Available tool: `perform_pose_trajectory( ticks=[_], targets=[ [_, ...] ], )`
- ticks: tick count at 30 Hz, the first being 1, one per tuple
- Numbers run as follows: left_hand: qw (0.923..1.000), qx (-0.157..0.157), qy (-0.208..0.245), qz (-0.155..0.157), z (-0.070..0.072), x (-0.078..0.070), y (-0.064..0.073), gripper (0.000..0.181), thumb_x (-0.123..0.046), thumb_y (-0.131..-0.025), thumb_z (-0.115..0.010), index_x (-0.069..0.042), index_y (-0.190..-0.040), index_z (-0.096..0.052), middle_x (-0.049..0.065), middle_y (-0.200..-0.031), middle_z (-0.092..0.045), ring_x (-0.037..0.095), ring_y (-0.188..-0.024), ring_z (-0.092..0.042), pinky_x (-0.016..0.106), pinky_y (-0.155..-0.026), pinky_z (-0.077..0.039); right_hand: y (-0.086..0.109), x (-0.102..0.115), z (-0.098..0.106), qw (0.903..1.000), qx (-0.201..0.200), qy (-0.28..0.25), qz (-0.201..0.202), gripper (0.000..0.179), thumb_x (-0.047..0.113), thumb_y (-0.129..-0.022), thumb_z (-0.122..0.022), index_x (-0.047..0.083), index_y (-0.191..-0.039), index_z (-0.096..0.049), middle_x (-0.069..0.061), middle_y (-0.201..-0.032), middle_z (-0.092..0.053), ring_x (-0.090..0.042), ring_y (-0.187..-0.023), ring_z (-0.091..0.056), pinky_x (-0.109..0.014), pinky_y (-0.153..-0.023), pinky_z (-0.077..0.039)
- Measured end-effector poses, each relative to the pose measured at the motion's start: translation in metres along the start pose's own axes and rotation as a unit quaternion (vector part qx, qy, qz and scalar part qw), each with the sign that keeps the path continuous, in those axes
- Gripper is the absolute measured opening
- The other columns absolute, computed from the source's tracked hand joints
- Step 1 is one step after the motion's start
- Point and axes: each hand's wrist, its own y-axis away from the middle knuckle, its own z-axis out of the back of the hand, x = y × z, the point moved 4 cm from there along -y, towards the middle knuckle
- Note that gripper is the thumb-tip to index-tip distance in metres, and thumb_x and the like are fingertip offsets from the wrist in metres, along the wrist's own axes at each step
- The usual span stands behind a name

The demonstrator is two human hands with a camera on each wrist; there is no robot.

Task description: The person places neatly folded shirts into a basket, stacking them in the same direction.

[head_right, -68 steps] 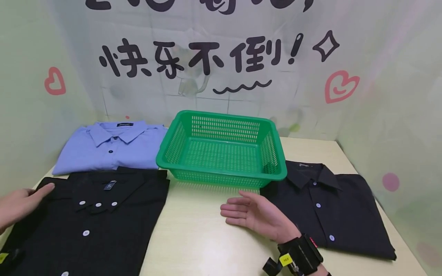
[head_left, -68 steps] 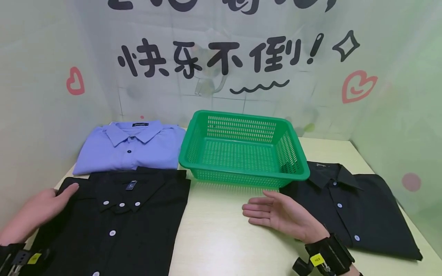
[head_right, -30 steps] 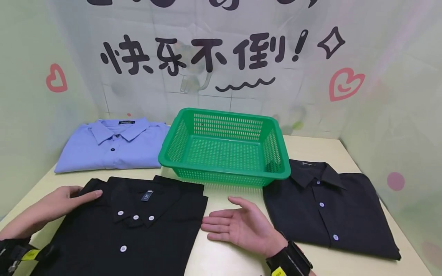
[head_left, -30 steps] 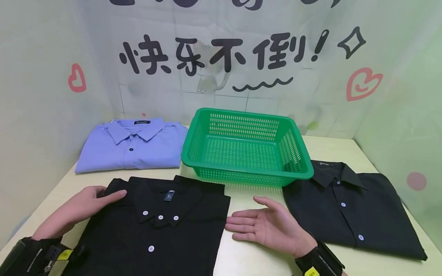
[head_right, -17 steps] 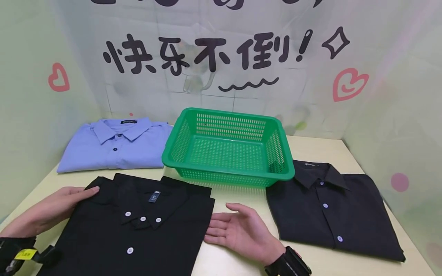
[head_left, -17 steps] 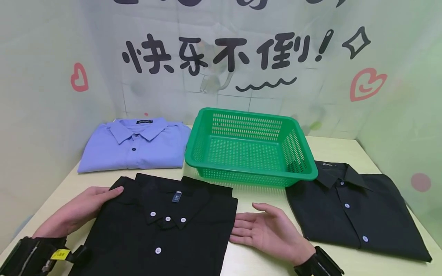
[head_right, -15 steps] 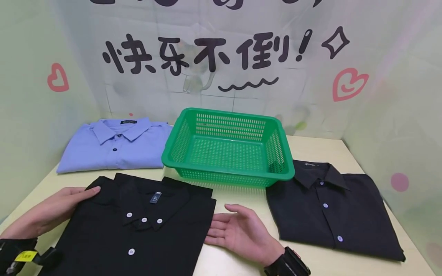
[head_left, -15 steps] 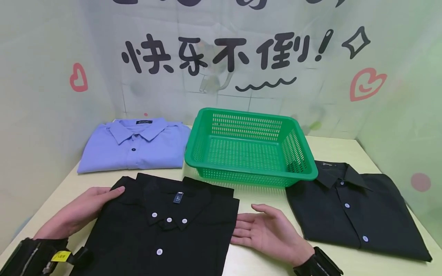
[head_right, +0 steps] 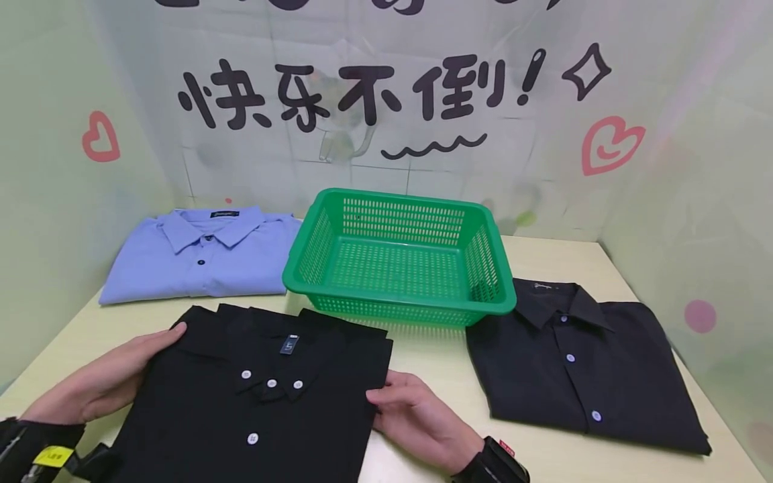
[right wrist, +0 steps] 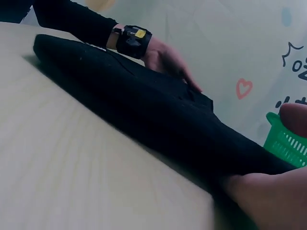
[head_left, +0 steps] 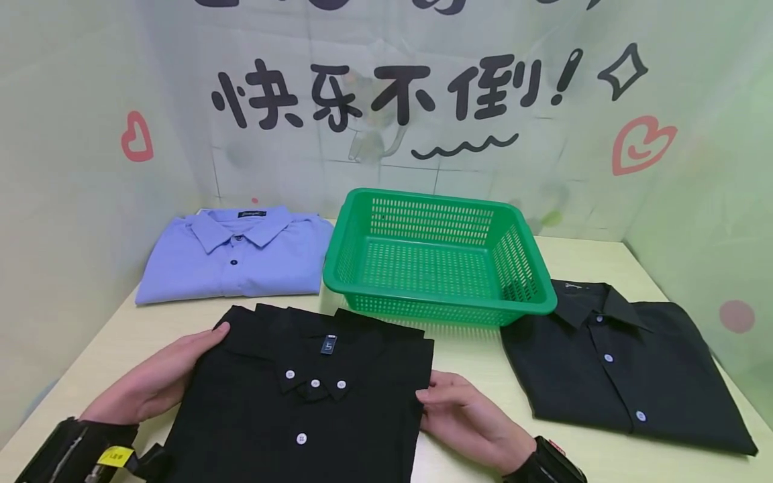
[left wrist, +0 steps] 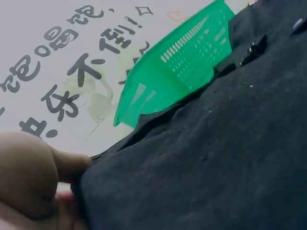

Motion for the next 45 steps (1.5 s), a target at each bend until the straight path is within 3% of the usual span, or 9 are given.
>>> perform_pose_trajectory(
  ticks=[2, 5, 11, 14, 21, 29, 37, 45],
  targets=[
    [0.999, 0.031, 0.031, 0.004, -0.008, -0.001, -0.001, 0.071, -0.049, -0.106, -0.034, -0.003, -0.156, -0.013, 0.006, -0.148, -0.037, 0.012, -0.125, -0.047, 0.036, -0.101, -0.043, 0.001, -0.001, 0.0, 0.9996, -0.029, -0.004, -0.002, 0.037, -0.009, -0.097, -0.041, -0.003, -0.132, -0.051, -0.014, -0.141, -0.048, -0.029, -0.132, -0.041, -0.043, -0.112, -0.026],
    [0.9944, 0.077, 0.072, 0.008, -0.023, -0.002, -0.003, 0.067, -0.045, -0.107, -0.035, -0.006, -0.157, -0.013, 0.006, -0.151, -0.035, 0.015, -0.128, -0.044, 0.038, -0.104, -0.04, 0.003, -0.002, 0.0, 0.9973, -0.071, -0.016, -0.012, 0.041, -0.009, -0.095, -0.045, -0.001, -0.135, -0.046, -0.014, -0.143, -0.047, -0.03, -0.133, -0.041, -0.044, -0.113, -0.026],
    [0.9872, 0.136, 0.084, -0.003, -0.046, -0.005, -0.002, 0.046, -0.028, -0.109, -0.036, 0.005, -0.14, -0.045, 0.016, -0.137, -0.052, 0.026, -0.122, -0.051, 0.042, -0.102, -0.042, 0.006, -0.002, 0.004, 0.9902, -0.134, -0.021, -0.033, 0.047, -0.004, -0.097, -0.05, -0.001, -0.141, -0.035, -0.015, -0.14, -0.05, -0.029, -0.13, -0.046, -0.045, -0.11, -0.031],
    [0.9856, 0.146, 0.084, -0.013, -0.052, -0.006, -0.001, 0.039, -0.022, -0.109, -0.038, 0.005, -0.133, -0.05, 0.02, -0.13, -0.056, 0.031, -0.118, -0.055, 0.045, -0.1, -0.043, 0.007, -0.002, 0.005, 0.9884, -0.147, -0.017, -0.035, 0.048, -0.003, -0.099, -0.049, -0.002, -0.143, -0.03, -0.017, -0.138, -0.051, -0.03, -0.129, -0.047, -0.045, -0.109, -0.033],
    [0.9918, 0.116, 0.041, -0.036, -0.058, -0.001, -0.006, 0.03, -0.013, -0.104, -0.049, 0.005, -0.128, -0.055, 0.022, -0.122, -0.062, 0.035, -0.11, -0.061, 0.046, -0.095, -0.048, 0.012, 0.004, 0.008, 0.9878, -0.149, -0.025, -0.039, 0.054, -0.004, -0.101, -0.044, -0.003, -0.146, -0.015, -0.02, -0.138, -0.048, -0.032, -0.13, -0.046, -0.046, -0.11, -0.032],
    [0.9957, 0.078, 0.023, -0.046, -0.059, 0.001, -0.004, 0.035, -0.014, -0.102, -0.054, 0.002, -0.133, -0.049, 0.018, -0.126, -0.06, 0.033, -0.111, -0.061, 0.042, -0.095, -0.048, 0.018, 0.012, 0.007, 0.9867, -0.157, -0.01, -0.04, 0.055, -0.006, -0.1, -0.045, -0.004, -0.146, -0.015, -0.019, -0.137, -0.048, -0.031, -0.128, -0.047, -0.045, -0.109, -0.033],
    [0.995, 0.081, 0.01, -0.058, -0.064, 0.0, -0.002, 0.038, -0.012, -0.102, -0.055, 0.002, -0.136, -0.045, 0.019, -0.129, -0.056, 0.034, -0.114, -0.059, 0.042, -0.097, -0.047, 0.026, 0.015, 0.008, 0.9874, -0.153, 0.008, -0.041, 0.058, -0.005, -0.1, -0.047, -0.003, -0.146, -0.012, -0.019, -0.136, -0.048, -0.03, -0.127, -0.048, -0.044, -0.109, -0.034],
    [0.991, 0.105, -0.011, -0.083, -0.063, -0.004, 0.002, 0.042, -0.007, -0.101, -0.053, 0.003, -0.14, -0.04, 0.022, -0.135, -0.05, 0.034, -0.12, -0.053, 0.042, -0.1, -0.044, 0.03, 0.011, 0.009, 0.9889, -0.139, 0.007, -0.051, 0.052, -0.005, -0.1, -0.045, -0.008, -0.144, -0.019, -0.021, -0.138, -0.047, -0.031, -0.128, -0.048, -0.042, -0.108, -0.035]
  ],
)
